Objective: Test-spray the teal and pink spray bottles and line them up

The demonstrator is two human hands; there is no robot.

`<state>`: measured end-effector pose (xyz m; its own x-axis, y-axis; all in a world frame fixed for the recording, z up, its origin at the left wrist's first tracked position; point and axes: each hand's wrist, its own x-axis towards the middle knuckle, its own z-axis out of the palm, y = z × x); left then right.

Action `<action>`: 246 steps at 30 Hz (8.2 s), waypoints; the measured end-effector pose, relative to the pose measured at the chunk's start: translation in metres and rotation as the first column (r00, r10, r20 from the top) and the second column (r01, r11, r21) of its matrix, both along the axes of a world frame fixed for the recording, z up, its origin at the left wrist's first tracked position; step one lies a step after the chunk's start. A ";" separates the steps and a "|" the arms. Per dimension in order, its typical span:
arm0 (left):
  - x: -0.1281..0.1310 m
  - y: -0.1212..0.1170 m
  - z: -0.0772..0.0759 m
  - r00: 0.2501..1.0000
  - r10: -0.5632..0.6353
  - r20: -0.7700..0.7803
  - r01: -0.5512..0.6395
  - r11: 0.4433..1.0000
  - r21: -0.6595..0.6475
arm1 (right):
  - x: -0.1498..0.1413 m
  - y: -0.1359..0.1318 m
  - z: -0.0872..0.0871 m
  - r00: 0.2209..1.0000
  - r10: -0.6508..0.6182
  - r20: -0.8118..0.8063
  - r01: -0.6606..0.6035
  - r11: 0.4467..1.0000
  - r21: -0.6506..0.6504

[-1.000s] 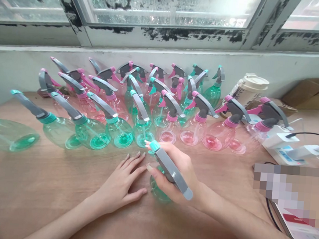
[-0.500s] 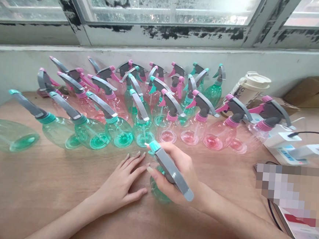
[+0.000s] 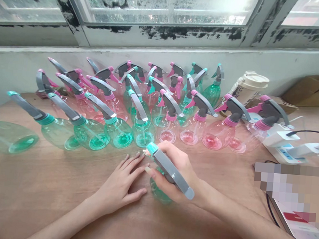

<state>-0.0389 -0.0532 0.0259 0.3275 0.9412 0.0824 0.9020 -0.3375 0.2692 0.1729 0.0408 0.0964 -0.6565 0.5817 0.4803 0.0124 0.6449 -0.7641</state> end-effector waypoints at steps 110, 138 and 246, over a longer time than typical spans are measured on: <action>-0.130 -0.231 0.000 0.516 0.734 0.441 -0.846 0.519 0.125 | -0.298 -0.060 -0.064 0.992 -0.117 -0.041 0.121 0.986 0.117; -0.048 -0.114 0.013 0.796 0.339 0.502 -0.386 0.922 -0.010 | -0.093 -0.042 -0.031 0.949 0.298 -0.107 -0.316 0.913 -0.259; -0.019 -0.005 -0.003 0.977 0.121 0.178 -0.148 0.979 0.143 | -0.035 -0.010 -0.005 0.990 0.063 -0.123 -0.074 0.994 -0.086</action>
<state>-0.0582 -0.0578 0.0227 0.1679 0.9472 0.2734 0.8885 -0.2655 0.3742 0.1376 0.0312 0.0917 -0.6372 0.5817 0.5056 -0.1250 0.5693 -0.8126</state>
